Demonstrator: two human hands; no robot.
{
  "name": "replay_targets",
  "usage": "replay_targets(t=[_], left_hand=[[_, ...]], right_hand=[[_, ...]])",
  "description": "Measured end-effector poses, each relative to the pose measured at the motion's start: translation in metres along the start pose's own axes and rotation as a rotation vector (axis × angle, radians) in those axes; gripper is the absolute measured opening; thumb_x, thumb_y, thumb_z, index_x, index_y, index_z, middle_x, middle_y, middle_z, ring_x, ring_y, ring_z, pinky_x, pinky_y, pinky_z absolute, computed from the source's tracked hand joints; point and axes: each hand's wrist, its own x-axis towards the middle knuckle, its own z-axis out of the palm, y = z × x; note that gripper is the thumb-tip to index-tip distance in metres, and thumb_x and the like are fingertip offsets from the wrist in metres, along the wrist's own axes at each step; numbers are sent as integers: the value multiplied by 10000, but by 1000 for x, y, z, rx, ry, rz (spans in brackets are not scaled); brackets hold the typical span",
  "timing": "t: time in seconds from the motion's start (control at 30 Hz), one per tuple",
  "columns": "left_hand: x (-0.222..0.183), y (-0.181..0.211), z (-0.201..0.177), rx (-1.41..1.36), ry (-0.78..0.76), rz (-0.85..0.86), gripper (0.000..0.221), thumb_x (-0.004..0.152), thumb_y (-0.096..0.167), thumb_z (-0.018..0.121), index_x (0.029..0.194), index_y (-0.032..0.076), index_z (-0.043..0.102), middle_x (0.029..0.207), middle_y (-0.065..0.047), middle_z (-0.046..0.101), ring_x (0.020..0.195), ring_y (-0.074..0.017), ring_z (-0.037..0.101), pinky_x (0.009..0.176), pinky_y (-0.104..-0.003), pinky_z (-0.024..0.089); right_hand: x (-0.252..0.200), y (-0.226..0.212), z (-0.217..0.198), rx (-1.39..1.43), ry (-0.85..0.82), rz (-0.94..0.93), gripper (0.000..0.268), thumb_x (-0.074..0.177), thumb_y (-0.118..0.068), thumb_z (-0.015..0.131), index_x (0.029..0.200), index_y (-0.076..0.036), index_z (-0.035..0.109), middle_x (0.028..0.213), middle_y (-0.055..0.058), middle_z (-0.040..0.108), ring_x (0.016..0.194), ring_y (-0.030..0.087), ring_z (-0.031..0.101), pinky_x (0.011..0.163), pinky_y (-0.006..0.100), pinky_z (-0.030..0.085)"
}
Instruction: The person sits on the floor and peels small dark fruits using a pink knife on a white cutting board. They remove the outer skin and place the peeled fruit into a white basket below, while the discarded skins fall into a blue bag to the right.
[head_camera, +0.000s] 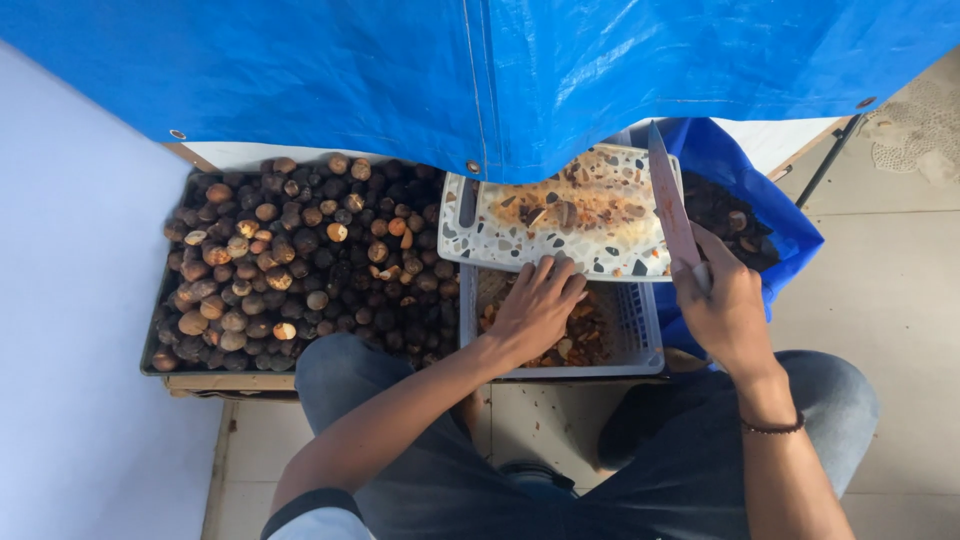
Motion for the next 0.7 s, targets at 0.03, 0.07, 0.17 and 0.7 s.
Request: replay_targets(t=[0.03,0.07,0.17,0.7], left_hand=[[-3,3,2,1,1,1,157,1063,185,551,998,50,599,996,-62,477,931,-230,481,693,-357,413],[-5,6,5,-69,-7,-22,172,1070,184,530,1010,41,604,987,-69,476,907,-245,482,673,-367,402],[-11,22,-3,-213,-35,-52,173,1080,163,494,1042,27,594,965,-123,488,868,-312,499,651,-392,393],[4,28,-26,-462,-62,-4,167,1046,32,435,1164,17,552,953,-197,612,911,-438,577,638,-462,445]], right_hand=[[0,3,0,0,2,-1,489,930,2,562,1411,89,590,871,402,665,748,600,649,505,533,513],[0,7,0,-2,-5,8,497,935,-8,556,1423,77,584,843,376,672,733,563,668,503,520,518],[0,16,1,2,-10,27,500,943,-44,560,1434,50,586,767,347,668,723,549,670,496,509,506],[-3,-7,-3,-8,12,26,479,913,-91,604,1385,-14,627,1101,368,678,1045,595,592,780,637,512]])
